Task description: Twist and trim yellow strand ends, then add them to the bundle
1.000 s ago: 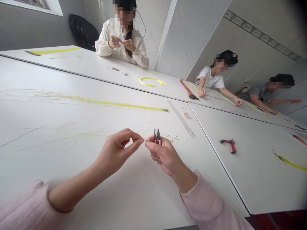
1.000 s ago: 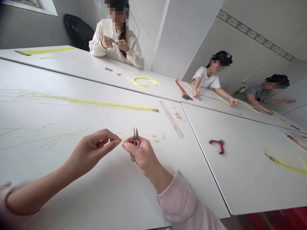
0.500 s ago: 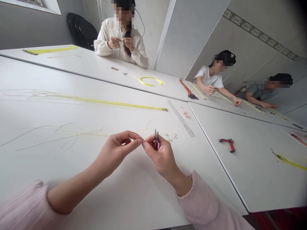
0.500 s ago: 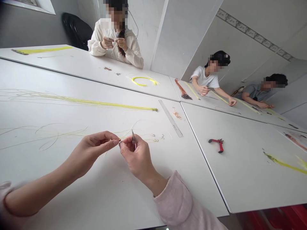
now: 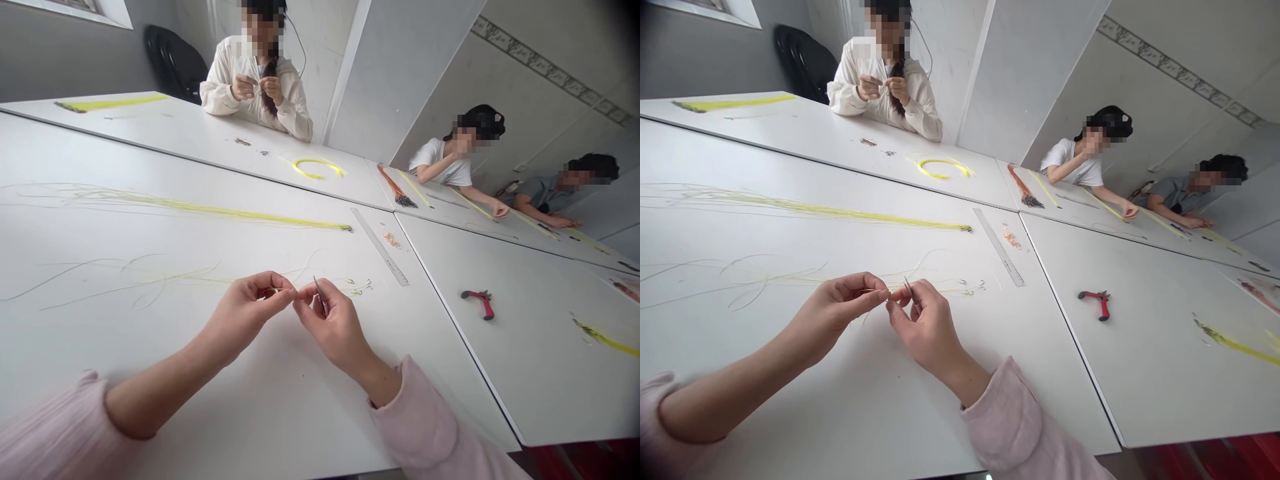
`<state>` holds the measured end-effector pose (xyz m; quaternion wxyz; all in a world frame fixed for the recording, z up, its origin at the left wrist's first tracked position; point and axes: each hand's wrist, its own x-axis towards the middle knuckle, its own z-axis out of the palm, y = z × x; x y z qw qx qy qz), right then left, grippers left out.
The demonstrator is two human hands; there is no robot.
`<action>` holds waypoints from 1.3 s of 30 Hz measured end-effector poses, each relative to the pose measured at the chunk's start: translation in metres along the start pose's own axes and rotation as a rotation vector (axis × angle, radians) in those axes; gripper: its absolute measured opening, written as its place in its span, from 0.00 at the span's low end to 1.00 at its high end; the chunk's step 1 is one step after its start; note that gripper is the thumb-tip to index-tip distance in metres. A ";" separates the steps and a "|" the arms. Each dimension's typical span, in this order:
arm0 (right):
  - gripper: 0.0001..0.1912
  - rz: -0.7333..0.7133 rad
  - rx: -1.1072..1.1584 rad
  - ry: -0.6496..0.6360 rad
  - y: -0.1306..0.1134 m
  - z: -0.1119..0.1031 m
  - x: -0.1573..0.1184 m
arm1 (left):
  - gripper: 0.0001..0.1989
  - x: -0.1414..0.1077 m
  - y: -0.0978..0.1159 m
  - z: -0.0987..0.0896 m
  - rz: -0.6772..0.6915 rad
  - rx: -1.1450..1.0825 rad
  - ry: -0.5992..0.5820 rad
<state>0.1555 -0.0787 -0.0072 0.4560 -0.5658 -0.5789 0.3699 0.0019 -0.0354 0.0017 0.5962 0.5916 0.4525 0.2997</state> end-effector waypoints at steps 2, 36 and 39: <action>0.06 0.000 0.000 0.006 -0.001 -0.005 0.001 | 0.12 0.001 0.000 0.000 -0.006 0.041 -0.005; 0.17 0.417 0.651 -0.298 0.005 0.009 -0.006 | 0.07 0.012 -0.007 -0.010 -0.094 -0.319 -0.194; 0.17 0.428 0.660 -0.305 0.006 0.012 -0.007 | 0.05 0.012 -0.009 -0.010 -0.096 -0.279 -0.195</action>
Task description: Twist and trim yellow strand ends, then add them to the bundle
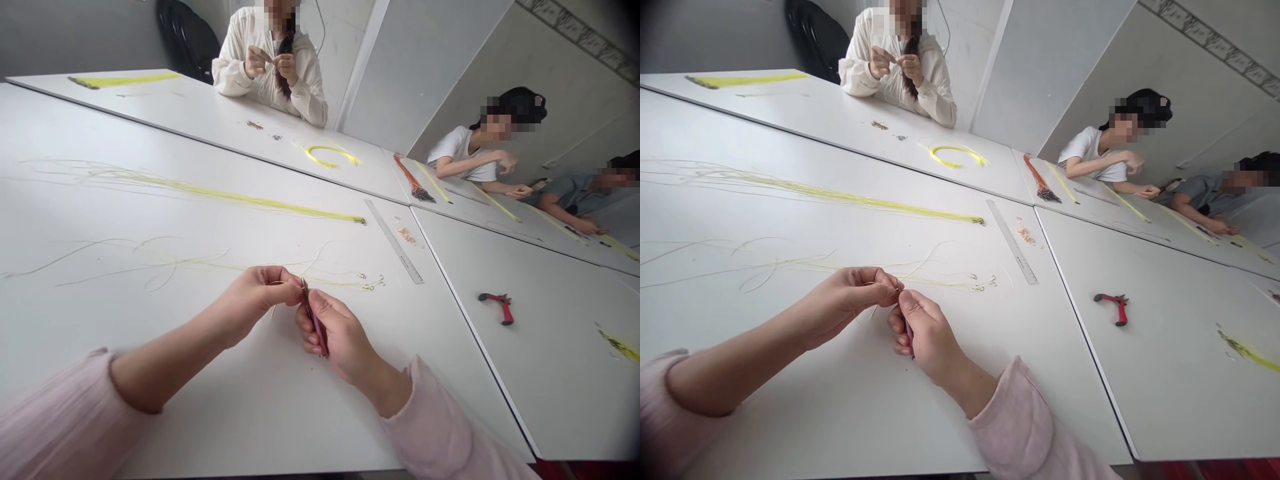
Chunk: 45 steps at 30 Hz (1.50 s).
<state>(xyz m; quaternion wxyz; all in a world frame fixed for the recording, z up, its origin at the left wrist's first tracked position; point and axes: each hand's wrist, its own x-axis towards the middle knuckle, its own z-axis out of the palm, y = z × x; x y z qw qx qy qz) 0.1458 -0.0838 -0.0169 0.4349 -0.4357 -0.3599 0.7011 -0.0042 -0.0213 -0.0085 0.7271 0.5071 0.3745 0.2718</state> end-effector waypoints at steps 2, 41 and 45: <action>0.17 0.009 -0.004 -0.002 0.001 0.000 0.000 | 0.06 0.000 0.000 0.000 -0.003 0.035 0.009; 0.17 0.063 -0.059 -0.042 -0.002 -0.008 0.001 | 0.07 0.001 0.002 -0.004 -0.018 0.118 -0.027; 0.17 0.077 -0.069 -0.057 -0.003 -0.010 0.001 | 0.08 0.002 0.002 -0.004 -0.033 0.118 -0.028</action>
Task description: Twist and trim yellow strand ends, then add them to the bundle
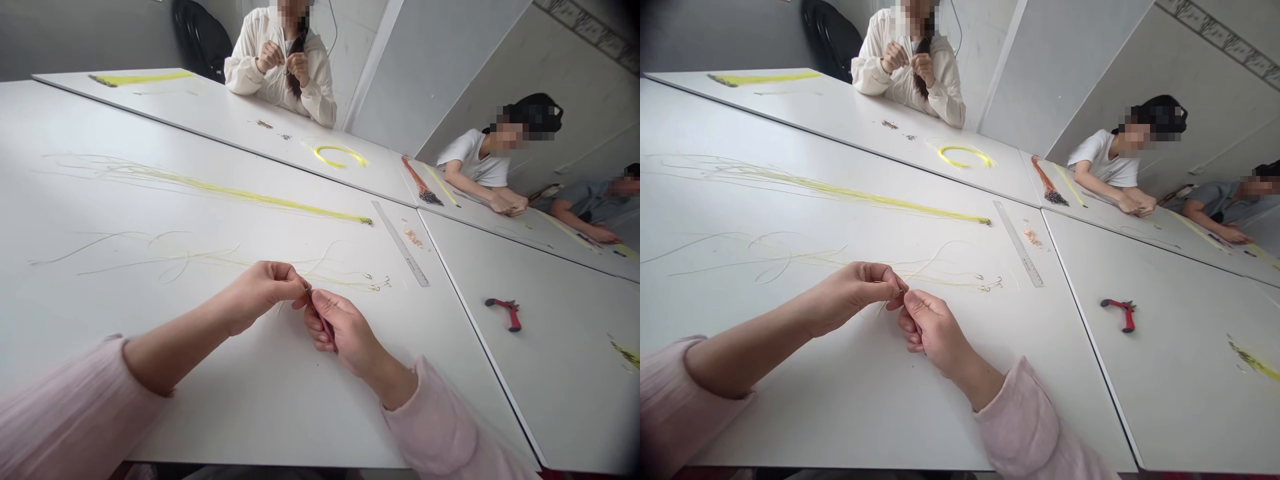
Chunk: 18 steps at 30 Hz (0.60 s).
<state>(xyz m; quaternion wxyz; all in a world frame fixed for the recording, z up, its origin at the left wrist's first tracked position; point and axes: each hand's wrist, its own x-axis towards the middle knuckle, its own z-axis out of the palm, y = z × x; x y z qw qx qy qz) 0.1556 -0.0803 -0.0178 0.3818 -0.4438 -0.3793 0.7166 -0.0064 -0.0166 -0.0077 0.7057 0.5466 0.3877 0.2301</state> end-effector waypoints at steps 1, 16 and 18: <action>0.17 -0.001 -0.007 0.001 0.000 0.000 0.000 | 0.08 0.000 0.001 0.001 -0.004 -0.004 0.002; 0.17 0.017 -0.044 -0.006 -0.002 -0.002 0.000 | 0.08 0.002 -0.001 -0.001 -0.010 -0.015 -0.023; 0.17 0.011 -0.047 0.002 -0.001 -0.002 0.000 | 0.09 0.002 0.000 -0.001 -0.010 -0.016 -0.026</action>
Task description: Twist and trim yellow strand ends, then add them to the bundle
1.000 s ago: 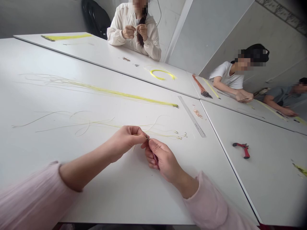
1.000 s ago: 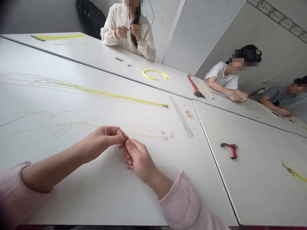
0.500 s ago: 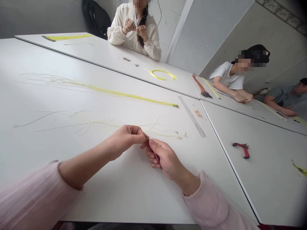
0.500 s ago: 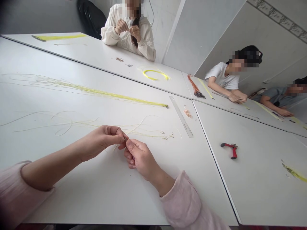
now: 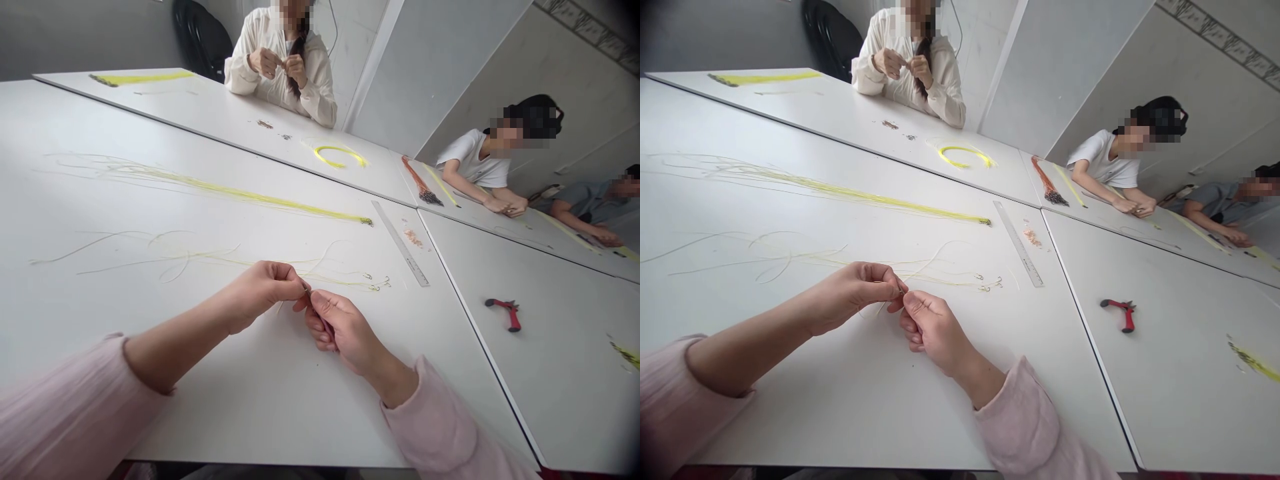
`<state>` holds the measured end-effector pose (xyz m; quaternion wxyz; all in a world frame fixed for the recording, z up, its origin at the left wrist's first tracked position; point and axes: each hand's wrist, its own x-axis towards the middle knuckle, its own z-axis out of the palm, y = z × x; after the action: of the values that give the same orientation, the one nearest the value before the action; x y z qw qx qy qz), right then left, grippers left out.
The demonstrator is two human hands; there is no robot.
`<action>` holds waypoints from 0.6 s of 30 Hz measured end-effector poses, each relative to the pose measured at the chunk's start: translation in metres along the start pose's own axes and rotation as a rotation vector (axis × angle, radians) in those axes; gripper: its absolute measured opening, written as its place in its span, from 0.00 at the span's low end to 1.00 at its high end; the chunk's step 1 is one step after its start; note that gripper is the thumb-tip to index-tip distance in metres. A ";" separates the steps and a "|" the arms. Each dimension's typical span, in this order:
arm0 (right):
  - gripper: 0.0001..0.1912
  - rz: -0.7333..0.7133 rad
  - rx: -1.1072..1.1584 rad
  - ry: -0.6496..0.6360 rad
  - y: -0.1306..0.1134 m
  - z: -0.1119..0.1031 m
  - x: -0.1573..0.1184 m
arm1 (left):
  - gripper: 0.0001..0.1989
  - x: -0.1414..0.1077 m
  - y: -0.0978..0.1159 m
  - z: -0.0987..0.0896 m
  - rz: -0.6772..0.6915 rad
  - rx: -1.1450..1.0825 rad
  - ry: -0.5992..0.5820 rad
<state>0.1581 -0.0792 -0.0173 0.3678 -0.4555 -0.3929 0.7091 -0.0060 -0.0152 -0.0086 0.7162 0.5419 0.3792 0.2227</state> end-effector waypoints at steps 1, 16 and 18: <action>0.17 -0.003 -0.002 0.005 0.000 0.000 0.000 | 0.09 0.000 0.000 0.000 0.001 0.001 -0.003; 0.17 0.007 -0.013 0.009 -0.001 0.001 0.000 | 0.09 -0.001 0.001 0.002 -0.006 0.012 0.009; 0.17 0.012 -0.014 0.006 -0.002 0.002 -0.001 | 0.09 0.000 0.001 0.000 0.000 0.009 -0.003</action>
<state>0.1570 -0.0797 -0.0145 0.3616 -0.4622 -0.3941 0.7073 -0.0058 -0.0156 -0.0080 0.7144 0.5454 0.3789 0.2204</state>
